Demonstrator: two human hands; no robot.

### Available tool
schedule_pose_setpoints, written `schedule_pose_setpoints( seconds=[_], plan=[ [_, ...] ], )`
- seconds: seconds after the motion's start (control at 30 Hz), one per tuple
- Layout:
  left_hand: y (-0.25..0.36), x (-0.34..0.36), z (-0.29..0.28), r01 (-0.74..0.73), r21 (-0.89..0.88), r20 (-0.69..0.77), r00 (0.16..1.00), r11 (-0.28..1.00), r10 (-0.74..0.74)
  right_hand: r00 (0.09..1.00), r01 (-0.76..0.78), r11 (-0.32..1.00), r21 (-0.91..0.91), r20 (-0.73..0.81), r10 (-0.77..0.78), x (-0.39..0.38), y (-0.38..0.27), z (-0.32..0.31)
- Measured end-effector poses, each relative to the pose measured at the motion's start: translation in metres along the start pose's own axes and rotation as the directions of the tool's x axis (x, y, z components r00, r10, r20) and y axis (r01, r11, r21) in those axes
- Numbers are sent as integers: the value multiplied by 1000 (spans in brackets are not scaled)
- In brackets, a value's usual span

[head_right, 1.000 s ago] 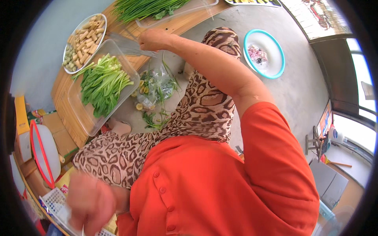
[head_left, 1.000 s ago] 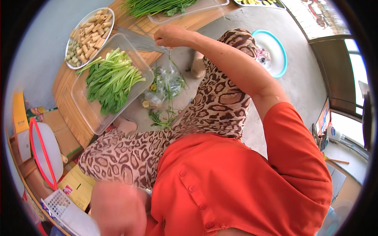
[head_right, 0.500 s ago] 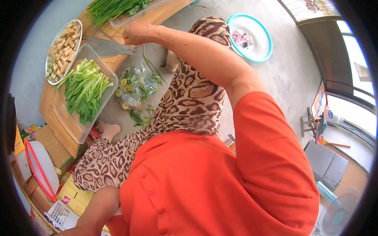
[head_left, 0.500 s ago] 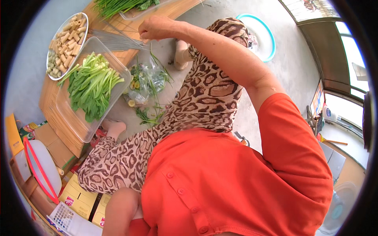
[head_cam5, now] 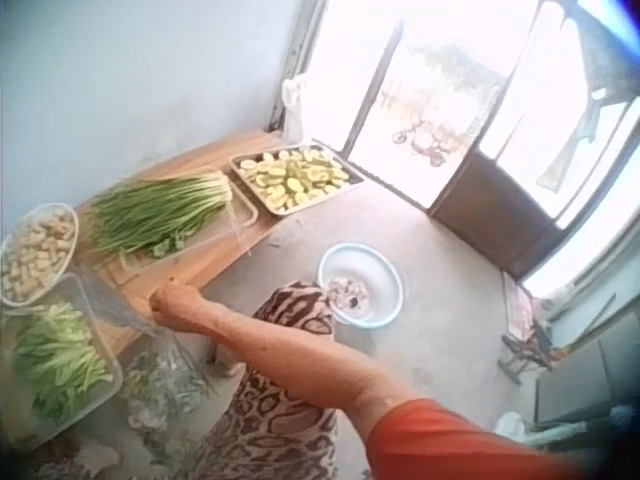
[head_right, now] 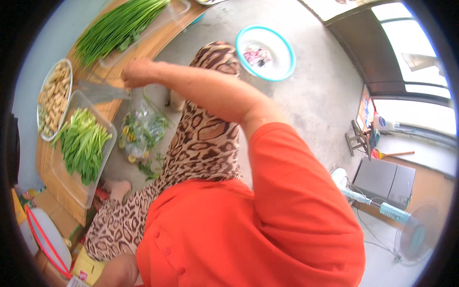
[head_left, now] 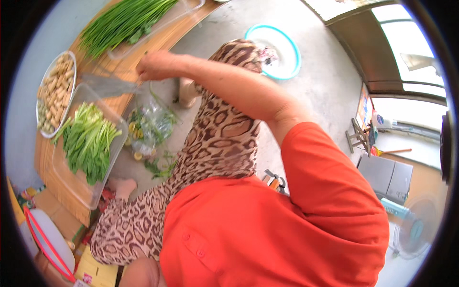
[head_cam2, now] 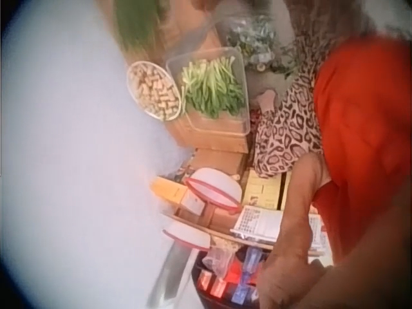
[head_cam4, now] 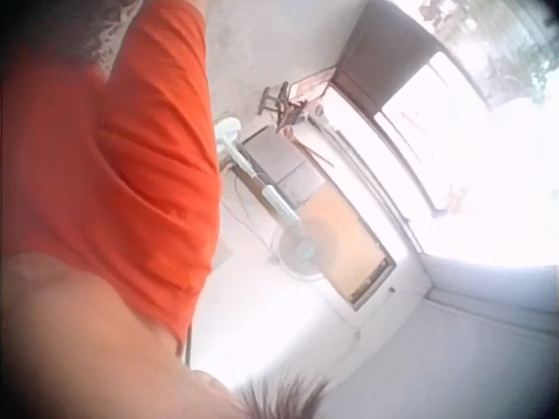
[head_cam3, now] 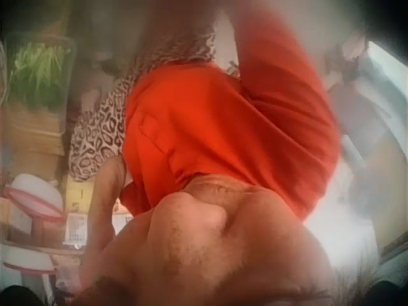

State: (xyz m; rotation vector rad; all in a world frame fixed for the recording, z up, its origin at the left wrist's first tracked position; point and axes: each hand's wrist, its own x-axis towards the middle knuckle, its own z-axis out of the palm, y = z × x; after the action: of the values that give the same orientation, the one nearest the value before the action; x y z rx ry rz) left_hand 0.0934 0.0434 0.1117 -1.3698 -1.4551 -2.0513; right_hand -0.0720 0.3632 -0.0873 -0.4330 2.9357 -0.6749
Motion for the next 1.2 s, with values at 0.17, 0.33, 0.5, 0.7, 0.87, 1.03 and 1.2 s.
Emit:
schedule_pose_setpoints(
  seconds=[0.17, 0.33, 0.5, 0.7, 0.87, 1.03, 1.2],
  plan=[
    [-33, -7, 5, 114, 77, 32, 993, 991, -116, 1000, 3, 999, -48, -6, -3, 11, -8, 11],
    [-45, -8, 10, 164, 102, 63, 983, 981, -171, 1000, -13, 999, 36, -8, 13, 1, -15, 0],
    [-47, -8, 4, 187, 129, 58, 979, 974, -196, 998, 53, 998, 42, -38, -51, 12, -26, 6],
    [-51, -11, 1, 218, 136, 58, 972, 966, -227, 997, 74, 997, 7, -9, -74, 22, -31, 16],
    [-53, -14, -3, 229, 136, 52, 970, 964, -238, 990, 131, 990, -50, -37, -133, 29, -40, 22],
    [-57, -15, -5, 241, 136, 61, 966, 961, -251, 991, 132, 991, 22, -33, -132, 32, -40, 25],
    [-60, -17, -8, 253, 139, 61, 963, 957, -264, 993, 118, 993, 7, -2, -118, 34, -42, 31]
  ],
)
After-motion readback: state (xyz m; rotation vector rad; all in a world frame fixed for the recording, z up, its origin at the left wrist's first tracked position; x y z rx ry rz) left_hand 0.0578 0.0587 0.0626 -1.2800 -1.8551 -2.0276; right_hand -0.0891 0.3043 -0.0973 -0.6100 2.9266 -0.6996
